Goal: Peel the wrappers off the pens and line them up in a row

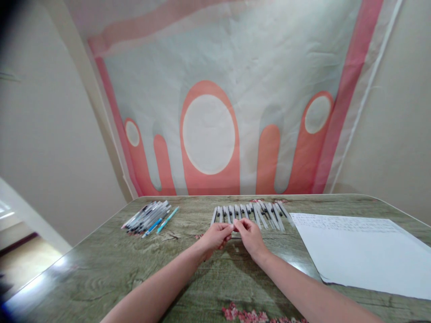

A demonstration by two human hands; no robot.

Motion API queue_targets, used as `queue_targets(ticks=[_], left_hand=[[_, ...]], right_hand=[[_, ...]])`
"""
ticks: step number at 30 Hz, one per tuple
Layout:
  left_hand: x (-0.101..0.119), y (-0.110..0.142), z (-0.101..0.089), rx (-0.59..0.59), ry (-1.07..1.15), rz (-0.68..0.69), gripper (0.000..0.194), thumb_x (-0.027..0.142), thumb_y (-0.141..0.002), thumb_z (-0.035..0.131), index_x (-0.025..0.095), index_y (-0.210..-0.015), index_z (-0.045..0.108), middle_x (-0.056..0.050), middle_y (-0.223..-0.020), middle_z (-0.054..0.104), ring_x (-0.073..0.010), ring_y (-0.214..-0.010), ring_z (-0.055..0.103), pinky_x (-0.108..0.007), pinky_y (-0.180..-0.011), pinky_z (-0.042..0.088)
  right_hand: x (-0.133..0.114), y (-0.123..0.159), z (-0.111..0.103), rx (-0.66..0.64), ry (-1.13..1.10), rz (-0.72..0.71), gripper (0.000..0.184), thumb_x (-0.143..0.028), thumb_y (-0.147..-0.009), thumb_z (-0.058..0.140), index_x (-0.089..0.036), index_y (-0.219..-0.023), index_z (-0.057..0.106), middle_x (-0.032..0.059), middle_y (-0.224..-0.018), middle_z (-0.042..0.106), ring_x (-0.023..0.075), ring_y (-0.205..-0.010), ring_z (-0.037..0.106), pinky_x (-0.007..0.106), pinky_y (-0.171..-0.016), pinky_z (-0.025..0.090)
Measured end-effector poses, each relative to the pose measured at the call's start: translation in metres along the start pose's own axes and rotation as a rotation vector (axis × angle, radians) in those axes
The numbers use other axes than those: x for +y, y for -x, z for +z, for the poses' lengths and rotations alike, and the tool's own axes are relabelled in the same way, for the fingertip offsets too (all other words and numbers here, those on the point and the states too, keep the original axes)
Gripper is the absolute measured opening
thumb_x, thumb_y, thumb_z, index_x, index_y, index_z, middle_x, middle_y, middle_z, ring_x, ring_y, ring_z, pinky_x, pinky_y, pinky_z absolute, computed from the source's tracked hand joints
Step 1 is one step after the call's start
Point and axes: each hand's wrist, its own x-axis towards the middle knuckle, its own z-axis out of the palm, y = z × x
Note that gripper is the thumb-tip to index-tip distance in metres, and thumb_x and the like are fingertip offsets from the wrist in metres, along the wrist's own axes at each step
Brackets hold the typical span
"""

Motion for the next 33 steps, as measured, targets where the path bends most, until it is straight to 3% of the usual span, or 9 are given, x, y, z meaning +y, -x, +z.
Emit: queue_targets(ticks=[12, 15, 19, 23, 28, 33], left_hand=[[-0.002, 0.002, 0.003, 0.014, 0.044, -0.036, 0.055, 0.064, -0.066, 0.042, 0.014, -0.085, 0.058, 0.008, -0.048, 0.030, -0.0033, -0.038, 0.020, -0.019, -0.038, 0.017], [-0.002, 0.000, 0.002, 0.023, 0.038, -0.045, 0.056, 0.063, -0.068, 0.041, 0.012, -0.083, 0.058, 0.006, -0.049, 0.036, -0.0032, -0.037, 0.023, -0.019, -0.038, 0.018], [0.001, -0.002, -0.001, -0.053, 0.071, -0.085, 0.055, 0.059, -0.072, 0.037, 0.011, -0.092, 0.057, 0.001, -0.058, 0.050, -0.0034, -0.037, 0.027, -0.018, -0.037, 0.020], [0.003, -0.004, -0.003, -0.035, 0.061, -0.058, 0.048, 0.054, -0.070, 0.045, 0.011, -0.089, 0.057, 0.001, -0.062, 0.052, -0.0029, -0.039, 0.028, -0.018, -0.038, 0.021], [0.000, -0.006, -0.006, 0.100, 0.008, 0.051, 0.043, 0.054, -0.065, 0.053, 0.013, -0.079, 0.056, 0.006, -0.051, 0.037, -0.0038, -0.042, 0.028, -0.017, -0.039, 0.022], [-0.003, -0.009, -0.010, 0.120, -0.023, 0.074, 0.042, 0.051, -0.061, 0.057, 0.013, -0.077, 0.057, 0.006, -0.052, 0.037, -0.0036, -0.043, 0.027, -0.017, -0.039, 0.021]], right_hand=[[0.000, -0.001, 0.000, 0.061, -0.022, 0.009, 0.037, -0.051, -0.067, 0.051, -0.016, -0.057, 0.056, -0.0022, -0.047, 0.049, 0.0096, -0.042, 0.039, 0.022, -0.040, 0.025], [0.002, -0.002, 0.000, 0.066, -0.067, 0.038, 0.036, -0.051, -0.068, 0.051, -0.016, -0.059, 0.056, -0.0034, -0.044, 0.046, 0.0090, -0.039, 0.037, 0.022, -0.039, 0.025], [0.007, -0.005, 0.000, 0.098, -0.193, 0.096, 0.033, -0.050, -0.069, 0.051, -0.017, -0.065, 0.054, -0.0067, -0.044, 0.039, 0.0070, -0.036, 0.031, 0.020, -0.036, 0.023], [0.012, -0.007, -0.001, 0.124, -0.231, 0.109, 0.035, -0.051, -0.070, 0.049, -0.017, -0.068, 0.053, -0.0067, -0.047, 0.039, 0.0063, -0.037, 0.031, 0.019, -0.035, 0.023], [0.006, -0.004, 0.000, -0.025, -0.065, 0.003, 0.035, -0.050, -0.072, 0.049, -0.016, -0.067, 0.056, -0.0046, -0.048, 0.042, 0.0073, -0.041, 0.033, 0.019, -0.038, 0.025], [0.003, -0.001, 0.001, -0.066, 0.019, -0.038, 0.034, -0.048, -0.073, 0.049, -0.015, -0.069, 0.058, -0.0027, -0.053, 0.047, 0.0081, -0.044, 0.035, 0.020, -0.040, 0.025]])
